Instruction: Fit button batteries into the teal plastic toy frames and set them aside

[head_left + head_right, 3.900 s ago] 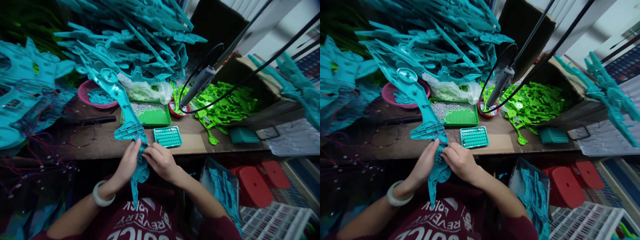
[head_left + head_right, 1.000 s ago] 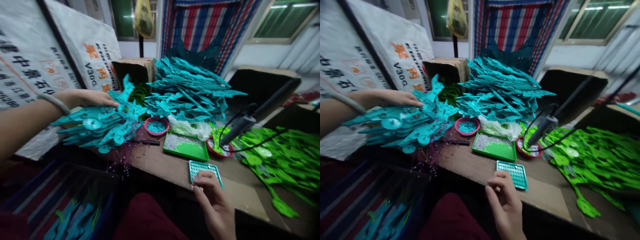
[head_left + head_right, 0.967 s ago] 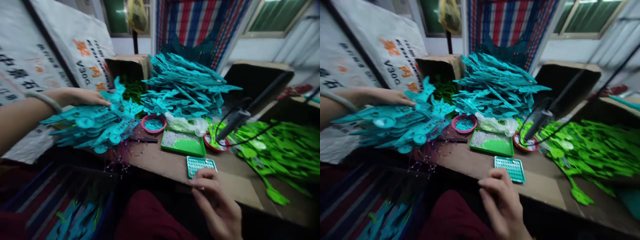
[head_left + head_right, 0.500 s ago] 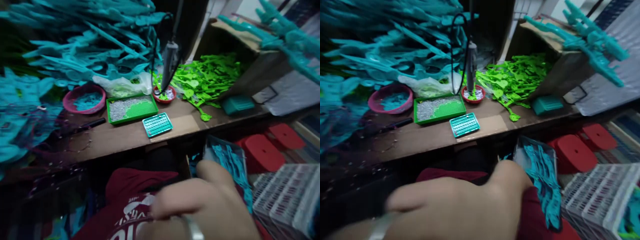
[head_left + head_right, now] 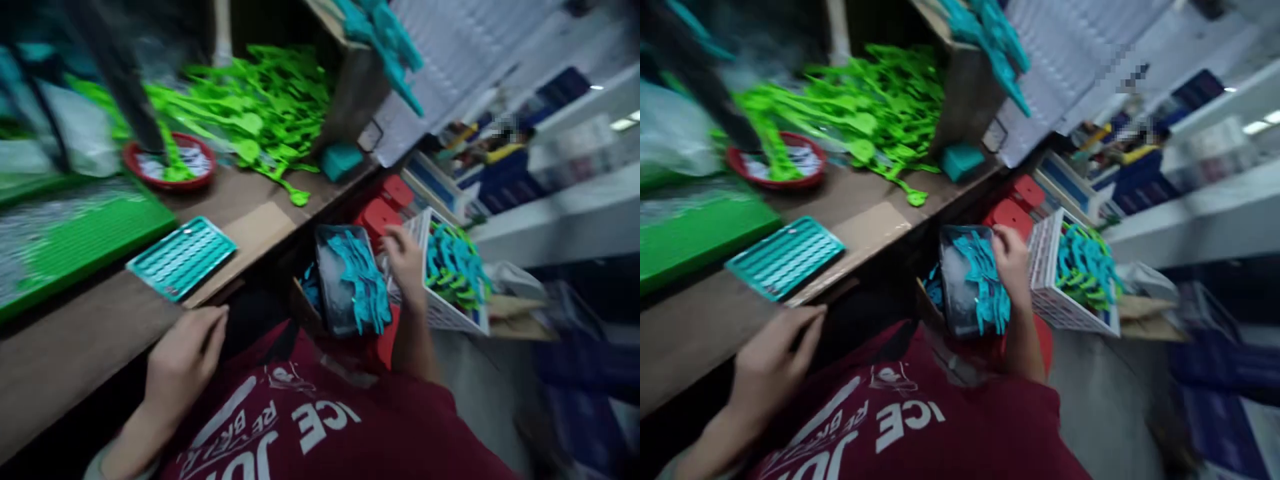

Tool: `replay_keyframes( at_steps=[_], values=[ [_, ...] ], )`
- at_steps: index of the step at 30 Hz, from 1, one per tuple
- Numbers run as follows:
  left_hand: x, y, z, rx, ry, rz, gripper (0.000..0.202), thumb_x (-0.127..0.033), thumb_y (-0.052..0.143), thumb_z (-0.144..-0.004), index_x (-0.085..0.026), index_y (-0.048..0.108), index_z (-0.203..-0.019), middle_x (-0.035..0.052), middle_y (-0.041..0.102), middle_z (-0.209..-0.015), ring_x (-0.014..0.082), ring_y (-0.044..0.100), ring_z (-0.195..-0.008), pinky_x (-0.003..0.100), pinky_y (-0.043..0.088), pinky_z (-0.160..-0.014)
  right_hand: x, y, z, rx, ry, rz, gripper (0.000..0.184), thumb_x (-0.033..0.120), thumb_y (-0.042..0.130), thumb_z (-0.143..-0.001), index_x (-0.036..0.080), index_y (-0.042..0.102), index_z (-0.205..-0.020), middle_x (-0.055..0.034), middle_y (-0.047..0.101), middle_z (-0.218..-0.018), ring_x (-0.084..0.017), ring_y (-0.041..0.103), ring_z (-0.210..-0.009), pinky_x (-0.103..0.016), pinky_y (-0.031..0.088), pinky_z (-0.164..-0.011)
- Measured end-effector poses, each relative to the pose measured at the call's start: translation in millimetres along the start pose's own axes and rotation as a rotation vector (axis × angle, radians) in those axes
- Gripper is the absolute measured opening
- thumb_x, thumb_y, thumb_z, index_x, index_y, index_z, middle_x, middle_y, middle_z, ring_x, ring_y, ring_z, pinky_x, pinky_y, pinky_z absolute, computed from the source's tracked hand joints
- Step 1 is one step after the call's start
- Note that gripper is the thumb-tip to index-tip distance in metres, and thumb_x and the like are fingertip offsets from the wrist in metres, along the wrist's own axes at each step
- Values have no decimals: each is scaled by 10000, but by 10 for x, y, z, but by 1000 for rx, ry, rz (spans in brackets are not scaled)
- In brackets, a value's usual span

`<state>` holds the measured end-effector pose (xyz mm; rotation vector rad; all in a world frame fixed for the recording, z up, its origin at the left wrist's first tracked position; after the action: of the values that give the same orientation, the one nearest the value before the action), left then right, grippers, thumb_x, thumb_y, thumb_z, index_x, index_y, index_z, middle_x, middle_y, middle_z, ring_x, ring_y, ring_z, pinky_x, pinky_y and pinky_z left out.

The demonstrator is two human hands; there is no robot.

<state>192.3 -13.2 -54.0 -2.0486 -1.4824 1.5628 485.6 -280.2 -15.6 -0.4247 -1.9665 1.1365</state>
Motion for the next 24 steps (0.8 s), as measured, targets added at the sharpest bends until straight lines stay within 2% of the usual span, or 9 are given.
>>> replay_keyframes(
  at_steps=[3,5,7,10,13,15,17,20,24],
  values=[
    [-194,563,284,211,155,122,207,-217,552,-962,-224,668,-1133,66,756,-998,224,722,-884,330,537,-840,-997,122,474,111,477,273,130,227,654,-886,134,697,-807,-94,715,-843,-217,670,-878,-317,483,-816],
    [-310,806,367,293,240,125,216,-218,517,-981,-219,669,-1135,66,757,-1005,216,730,-880,322,551,-814,-1462,214,830,155,706,380,111,238,668,-875,135,699,-850,-123,720,-909,-245,668,-953,-314,469,-840],
    [-416,934,351,322,302,117,221,-214,494,-991,-206,674,-1119,67,756,-999,209,734,-868,317,560,-798,-1783,253,1105,166,854,439,187,281,656,-898,128,691,-999,-165,698,-1089,-267,634,-1097,-325,449,-912],
    [-603,1008,255,321,396,121,227,-193,479,-995,-178,680,-1098,71,754,-974,205,737,-840,315,568,-773,-2112,228,1368,144,995,453,414,325,703,-880,85,618,-1207,-247,573,-1333,-313,520,-1288,-362,416,-1000],
    [-808,1061,210,317,497,126,231,-151,477,-986,-154,686,-1084,77,753,-949,207,733,-819,319,566,-753,-2336,259,1535,137,1092,371,489,334,785,-819,86,615,-1204,-202,605,-1286,-300,568,-1217,-395,462,-980],
    [-897,1099,215,324,528,133,231,-133,485,-977,-148,692,-1079,80,751,-943,212,731,-825,320,564,-748,-2419,300,1608,111,1119,303,387,333,767,-845,120,641,-1142,-119,650,-1197,-254,619,-1115,-414,498,-958],
    [-922,1122,223,331,514,145,233,-136,492,-975,-155,695,-1088,82,751,-951,215,730,-843,320,564,-752,-2450,287,1666,29,1129,263,310,331,706,-902,140,638,-1136,-91,636,-1211,-237,615,-1108,-441,506,-968],
    [-878,1144,232,356,441,181,231,-170,499,-982,-179,693,-1108,77,752,-980,212,731,-865,317,568,-775,-2423,202,1750,-129,1136,190,310,343,668,-931,146,614,-1163,-92,624,-1206,-228,617,-1078,-440,518,-945],
    [-778,1239,217,450,231,394,193,-225,531,-985,-206,691,-1090,58,742,-974,185,725,-869,279,568,-792,-2216,157,1783,-305,1090,-5,301,385,645,-906,132,597,-1061,-41,654,-929,-174,640,-804,-346,543,-772]
  ],
)
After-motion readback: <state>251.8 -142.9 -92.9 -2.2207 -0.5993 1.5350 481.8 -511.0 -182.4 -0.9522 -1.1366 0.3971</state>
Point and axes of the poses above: each hand's wrist, its own z-axis away from the middle knuckle, its own y-axis out of the palm, x = y × z, the point moved 9 cm from there along -z, towards the middle knuckle
